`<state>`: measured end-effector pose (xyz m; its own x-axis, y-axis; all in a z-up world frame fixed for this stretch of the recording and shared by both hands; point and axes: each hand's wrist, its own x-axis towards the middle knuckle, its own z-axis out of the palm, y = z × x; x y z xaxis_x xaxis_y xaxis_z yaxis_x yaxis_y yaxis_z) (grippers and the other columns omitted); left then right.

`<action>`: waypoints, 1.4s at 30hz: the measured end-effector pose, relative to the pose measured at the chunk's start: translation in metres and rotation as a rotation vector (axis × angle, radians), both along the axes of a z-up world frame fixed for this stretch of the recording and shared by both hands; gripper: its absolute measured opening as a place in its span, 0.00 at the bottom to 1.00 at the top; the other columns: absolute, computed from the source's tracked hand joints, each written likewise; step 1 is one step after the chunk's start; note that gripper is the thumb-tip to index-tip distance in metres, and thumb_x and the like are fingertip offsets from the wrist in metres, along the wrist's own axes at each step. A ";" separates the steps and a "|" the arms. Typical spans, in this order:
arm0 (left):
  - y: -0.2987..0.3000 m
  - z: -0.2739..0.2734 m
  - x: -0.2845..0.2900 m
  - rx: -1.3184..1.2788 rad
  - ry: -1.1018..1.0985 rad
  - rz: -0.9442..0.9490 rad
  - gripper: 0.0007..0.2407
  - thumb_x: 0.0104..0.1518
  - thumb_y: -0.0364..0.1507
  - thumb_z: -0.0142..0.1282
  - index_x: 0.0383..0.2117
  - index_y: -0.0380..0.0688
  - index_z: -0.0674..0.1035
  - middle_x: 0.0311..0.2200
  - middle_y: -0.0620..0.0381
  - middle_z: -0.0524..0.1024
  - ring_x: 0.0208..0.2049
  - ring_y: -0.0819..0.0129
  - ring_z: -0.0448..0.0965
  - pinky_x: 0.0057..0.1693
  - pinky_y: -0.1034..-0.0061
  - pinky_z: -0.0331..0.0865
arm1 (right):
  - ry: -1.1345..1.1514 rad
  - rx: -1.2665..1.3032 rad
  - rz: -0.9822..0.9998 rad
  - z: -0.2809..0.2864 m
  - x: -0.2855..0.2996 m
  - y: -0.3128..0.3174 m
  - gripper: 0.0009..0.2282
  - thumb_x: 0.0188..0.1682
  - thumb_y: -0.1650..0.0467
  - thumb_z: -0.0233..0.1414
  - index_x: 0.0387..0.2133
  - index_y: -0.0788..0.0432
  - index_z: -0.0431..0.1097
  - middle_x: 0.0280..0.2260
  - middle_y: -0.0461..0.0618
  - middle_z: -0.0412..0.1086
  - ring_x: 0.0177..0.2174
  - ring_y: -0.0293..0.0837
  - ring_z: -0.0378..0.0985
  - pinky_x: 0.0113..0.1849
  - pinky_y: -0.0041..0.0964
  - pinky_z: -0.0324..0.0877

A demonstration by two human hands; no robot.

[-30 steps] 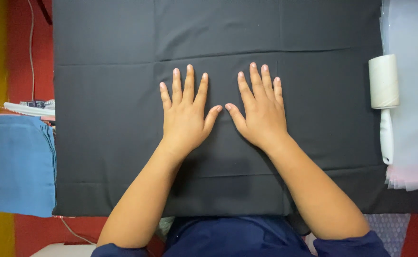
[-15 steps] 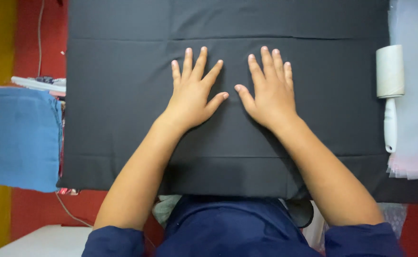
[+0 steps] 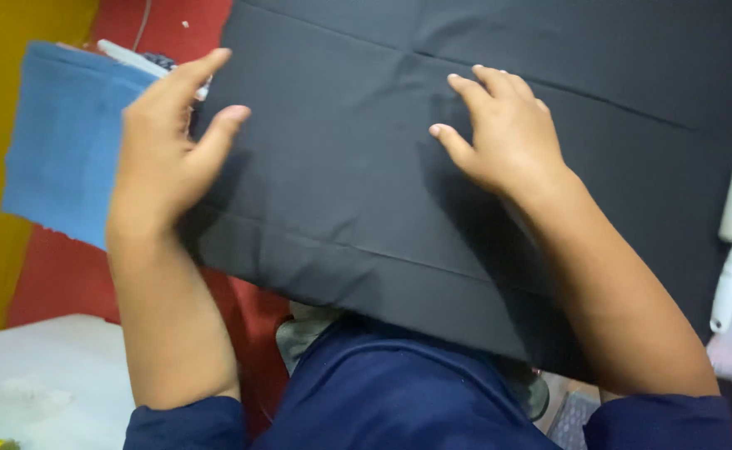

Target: The person takes a blue scarf, unfolds it on a black surface, and thoroughly cleans it using a lint roller.

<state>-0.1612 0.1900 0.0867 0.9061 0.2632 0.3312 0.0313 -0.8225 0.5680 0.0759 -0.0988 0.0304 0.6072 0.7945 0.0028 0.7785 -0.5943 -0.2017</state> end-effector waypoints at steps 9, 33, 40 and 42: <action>0.096 -0.022 -0.120 0.016 0.069 0.459 0.22 0.69 0.22 0.60 0.67 0.24 0.70 0.56 0.29 0.73 0.50 0.42 0.76 0.53 0.56 0.69 | -0.021 0.143 0.503 0.032 -0.058 0.140 0.27 0.50 0.59 0.59 0.59 0.59 0.68 0.58 0.64 0.65 0.55 0.64 0.67 0.46 0.62 0.70; 0.133 -0.144 -0.129 -0.370 0.646 0.782 0.08 0.56 0.34 0.60 0.39 0.51 0.85 0.39 0.49 0.81 0.47 0.49 0.82 0.54 0.57 0.76 | 0.077 -0.114 0.826 -0.123 -0.177 0.380 0.09 0.45 0.65 0.54 0.32 0.52 0.81 0.41 0.46 0.76 0.40 0.53 0.81 0.37 0.50 0.79; 0.169 -0.146 -0.127 -0.395 0.637 0.767 0.11 0.59 0.34 0.53 0.40 0.49 0.85 0.37 0.48 0.83 0.46 0.48 0.82 0.52 0.55 0.76 | -0.017 -0.162 0.840 -0.112 -0.180 0.376 0.10 0.44 0.65 0.53 0.32 0.51 0.82 0.42 0.45 0.77 0.41 0.50 0.80 0.37 0.47 0.78; 0.198 -0.157 -0.134 -0.044 0.428 0.868 0.08 0.61 0.35 0.55 0.41 0.54 0.84 0.34 0.53 0.78 0.43 0.51 0.82 0.49 0.59 0.77 | -0.031 -0.121 0.838 -0.111 -0.180 0.375 0.09 0.44 0.66 0.53 0.31 0.51 0.82 0.42 0.45 0.77 0.42 0.50 0.80 0.38 0.47 0.77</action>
